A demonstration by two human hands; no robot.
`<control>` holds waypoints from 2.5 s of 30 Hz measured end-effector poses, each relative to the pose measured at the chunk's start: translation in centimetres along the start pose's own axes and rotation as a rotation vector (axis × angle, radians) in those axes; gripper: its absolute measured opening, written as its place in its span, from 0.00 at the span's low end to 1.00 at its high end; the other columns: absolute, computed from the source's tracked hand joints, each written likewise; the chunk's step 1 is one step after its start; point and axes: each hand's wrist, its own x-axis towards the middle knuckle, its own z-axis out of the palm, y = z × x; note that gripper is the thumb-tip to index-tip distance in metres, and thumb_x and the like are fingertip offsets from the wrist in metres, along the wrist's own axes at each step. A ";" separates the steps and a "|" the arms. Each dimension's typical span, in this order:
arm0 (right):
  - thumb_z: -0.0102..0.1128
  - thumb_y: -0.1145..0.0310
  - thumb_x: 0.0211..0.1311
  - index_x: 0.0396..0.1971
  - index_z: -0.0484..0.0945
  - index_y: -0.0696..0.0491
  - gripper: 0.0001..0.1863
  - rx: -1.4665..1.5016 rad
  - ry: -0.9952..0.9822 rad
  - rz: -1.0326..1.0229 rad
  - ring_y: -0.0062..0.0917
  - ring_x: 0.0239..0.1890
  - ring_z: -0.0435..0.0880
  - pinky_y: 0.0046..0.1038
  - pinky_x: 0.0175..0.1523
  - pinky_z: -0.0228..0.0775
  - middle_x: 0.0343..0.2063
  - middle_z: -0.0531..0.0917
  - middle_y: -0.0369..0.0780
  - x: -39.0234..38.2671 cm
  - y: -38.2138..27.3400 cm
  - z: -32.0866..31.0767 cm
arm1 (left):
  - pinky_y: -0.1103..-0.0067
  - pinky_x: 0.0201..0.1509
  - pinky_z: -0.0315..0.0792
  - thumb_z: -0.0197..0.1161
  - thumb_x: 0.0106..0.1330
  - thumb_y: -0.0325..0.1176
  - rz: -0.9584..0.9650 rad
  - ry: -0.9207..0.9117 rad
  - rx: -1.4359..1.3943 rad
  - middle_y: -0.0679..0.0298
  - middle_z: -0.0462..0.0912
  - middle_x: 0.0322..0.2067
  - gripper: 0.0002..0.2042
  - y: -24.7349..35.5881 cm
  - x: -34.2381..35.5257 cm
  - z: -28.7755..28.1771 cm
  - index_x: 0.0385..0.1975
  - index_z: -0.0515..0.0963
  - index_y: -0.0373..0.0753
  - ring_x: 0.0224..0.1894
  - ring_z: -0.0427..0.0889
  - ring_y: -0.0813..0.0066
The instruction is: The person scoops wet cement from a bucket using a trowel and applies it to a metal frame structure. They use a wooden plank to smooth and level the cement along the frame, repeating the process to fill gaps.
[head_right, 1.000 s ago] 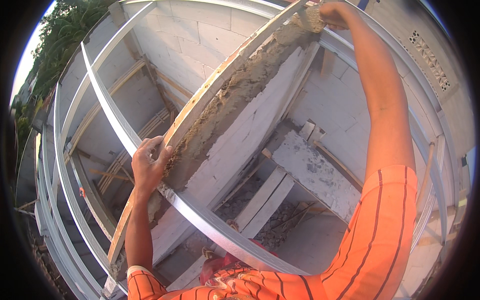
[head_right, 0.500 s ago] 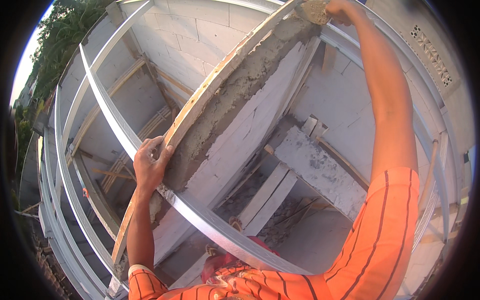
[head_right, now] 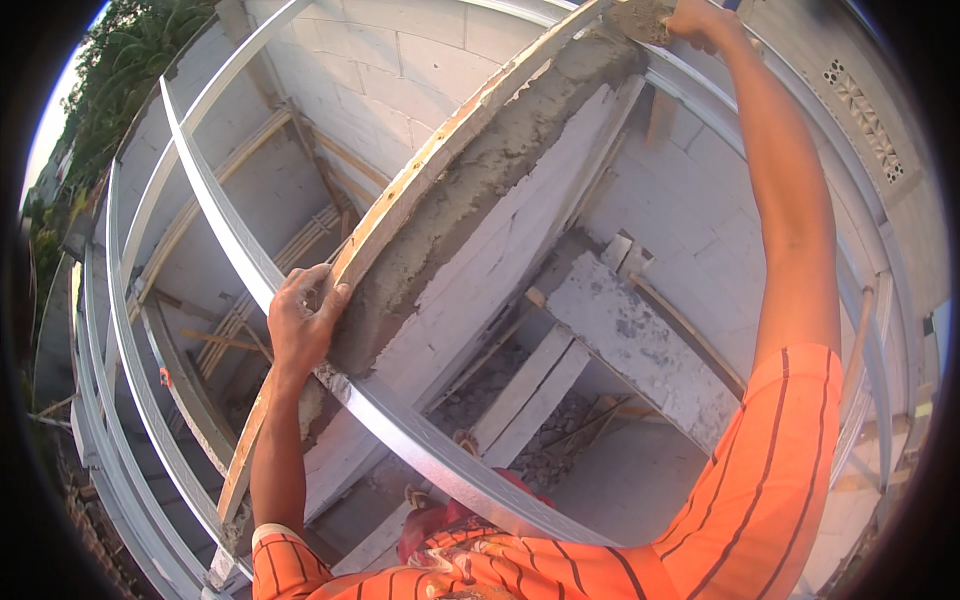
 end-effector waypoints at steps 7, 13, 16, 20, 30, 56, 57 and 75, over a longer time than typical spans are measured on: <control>0.52 0.67 0.48 0.16 0.76 0.59 0.11 -0.090 0.024 -0.021 0.31 0.15 0.80 0.33 0.24 0.70 0.13 0.78 0.42 -1.0 -0.2 0.5 | 0.72 0.42 0.73 0.67 0.55 0.37 0.001 0.011 0.014 0.59 0.81 0.34 0.16 0.0 -0.3 -0.1 0.41 0.80 0.36 0.36 0.81 0.62; 0.53 0.63 0.52 0.19 0.78 0.56 0.12 -0.140 -0.004 -0.292 0.35 0.20 0.81 0.35 0.28 0.71 0.19 0.82 0.43 1.0 2.7 2.9 | 0.73 0.42 0.72 0.67 0.54 0.38 0.005 0.017 -0.004 0.58 0.80 0.32 0.17 -0.1 -0.2 -0.1 0.41 0.79 0.34 0.36 0.80 0.63; 0.52 0.58 0.54 0.23 0.79 0.55 0.15 -0.130 0.073 -0.281 0.34 0.26 0.81 0.34 0.31 0.71 0.22 0.82 0.44 3.5 8.9 5.6 | 0.74 0.43 0.71 0.66 0.55 0.38 0.034 -0.006 -0.051 0.58 0.79 0.32 0.19 0.4 0.2 0.7 0.42 0.79 0.32 0.36 0.79 0.64; 0.50 0.56 0.56 0.30 0.78 0.55 0.17 0.047 0.216 -0.149 0.27 0.28 0.79 0.30 0.32 0.70 0.21 0.77 0.44 -0.9 4.1 6.4 | 0.74 0.43 0.71 0.66 0.54 0.38 -0.001 0.005 -0.004 0.58 0.79 0.33 0.19 -0.1 -0.1 0.0 0.42 0.79 0.31 0.36 0.78 0.66; 0.42 0.55 0.63 0.32 0.75 0.54 0.18 2.022 -0.110 0.266 0.18 0.19 0.71 0.22 0.25 0.65 0.20 0.72 0.33 -12.7 -0.4 22.6 | 0.74 0.43 0.71 0.67 0.52 0.34 0.053 0.010 -0.024 0.58 0.77 0.32 0.18 -0.2 0.0 1.0 0.41 0.78 0.32 0.36 0.78 0.65; 0.35 0.59 0.71 0.39 0.73 0.60 0.21 2.372 -0.321 0.143 0.19 0.21 0.75 0.20 0.25 0.70 0.21 0.74 0.33 -8.9 -6.0 16.4 | 0.72 0.43 0.71 0.67 0.52 0.34 0.100 0.071 0.055 0.58 0.77 0.33 0.17 0.2 -0.5 1.4 0.41 0.78 0.33 0.37 0.78 0.61; 0.36 0.58 0.70 0.39 0.73 0.59 0.20 2.260 -0.297 0.149 0.19 0.20 0.75 0.20 0.25 0.70 0.22 0.75 0.34 -9.2 -6.1 16.3 | 0.72 0.43 0.71 0.67 0.52 0.34 0.105 0.075 0.060 0.58 0.77 0.33 0.17 0.1 -0.5 1.3 0.41 0.78 0.33 0.37 0.78 0.61; 0.56 0.56 0.55 0.37 0.83 0.51 0.16 0.021 0.244 0.066 0.40 0.43 0.82 0.42 0.48 0.71 0.37 0.84 0.46 -5.8 -0.3 4.4 | 0.70 0.45 0.70 0.67 0.52 0.34 0.099 0.098 0.103 0.58 0.78 0.34 0.17 0.8 -0.8 1.5 0.41 0.77 0.34 0.40 0.77 0.58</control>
